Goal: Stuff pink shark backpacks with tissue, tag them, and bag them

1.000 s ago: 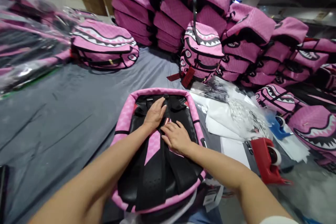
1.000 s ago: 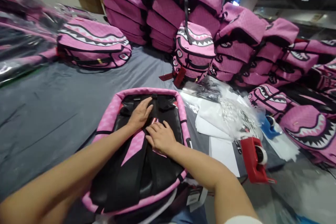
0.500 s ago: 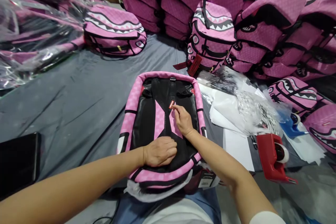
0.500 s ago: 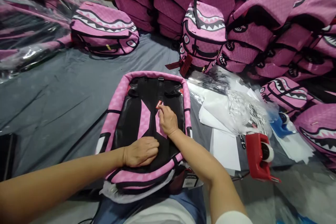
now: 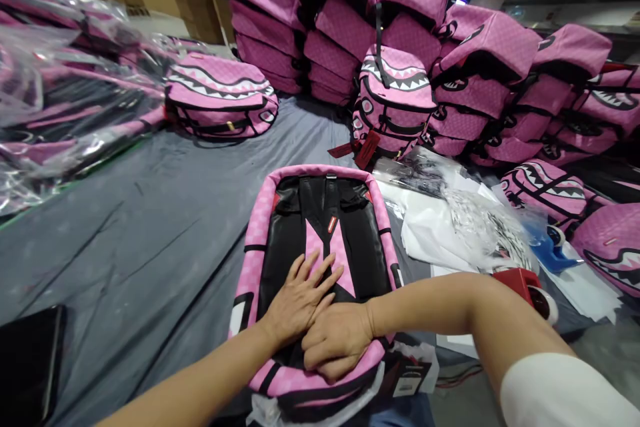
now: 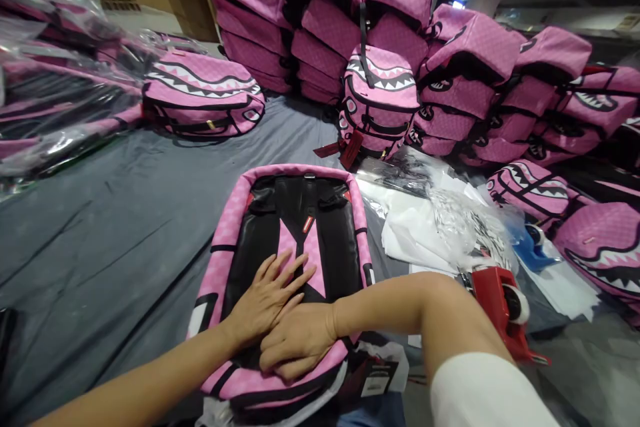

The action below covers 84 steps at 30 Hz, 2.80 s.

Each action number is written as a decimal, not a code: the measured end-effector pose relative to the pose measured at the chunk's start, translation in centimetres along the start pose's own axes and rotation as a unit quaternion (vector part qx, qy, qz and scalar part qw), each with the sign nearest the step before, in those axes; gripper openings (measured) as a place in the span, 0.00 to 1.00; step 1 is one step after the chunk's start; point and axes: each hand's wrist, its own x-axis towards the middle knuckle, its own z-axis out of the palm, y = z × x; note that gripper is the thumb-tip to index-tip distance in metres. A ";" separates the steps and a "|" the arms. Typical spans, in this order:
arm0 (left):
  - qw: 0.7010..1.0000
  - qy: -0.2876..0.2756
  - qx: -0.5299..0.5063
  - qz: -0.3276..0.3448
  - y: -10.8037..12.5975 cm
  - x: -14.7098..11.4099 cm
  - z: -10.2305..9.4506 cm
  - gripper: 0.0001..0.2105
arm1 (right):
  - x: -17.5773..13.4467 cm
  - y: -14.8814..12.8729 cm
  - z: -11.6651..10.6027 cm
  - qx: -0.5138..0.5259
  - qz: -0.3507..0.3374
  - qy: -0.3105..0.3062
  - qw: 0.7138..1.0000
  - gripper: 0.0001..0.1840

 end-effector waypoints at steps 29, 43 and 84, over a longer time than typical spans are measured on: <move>0.989 0.020 0.075 -0.126 -2.5 6.5 1.0 0.29 | -13.5 11.5 -11.8 -0.083 0.680 0.276 0.674 0.15; 0.980 0.114 0.136 -0.094 -2.8 5.6 1.7 0.31 | -27.6 21.2 -7.9 -0.037 0.850 0.276 0.448 0.09; 0.700 0.229 -0.544 -0.401 6.8 -0.3 -5.8 0.31 | -2.5 -3.8 -8.0 0.033 0.552 0.465 0.692 0.27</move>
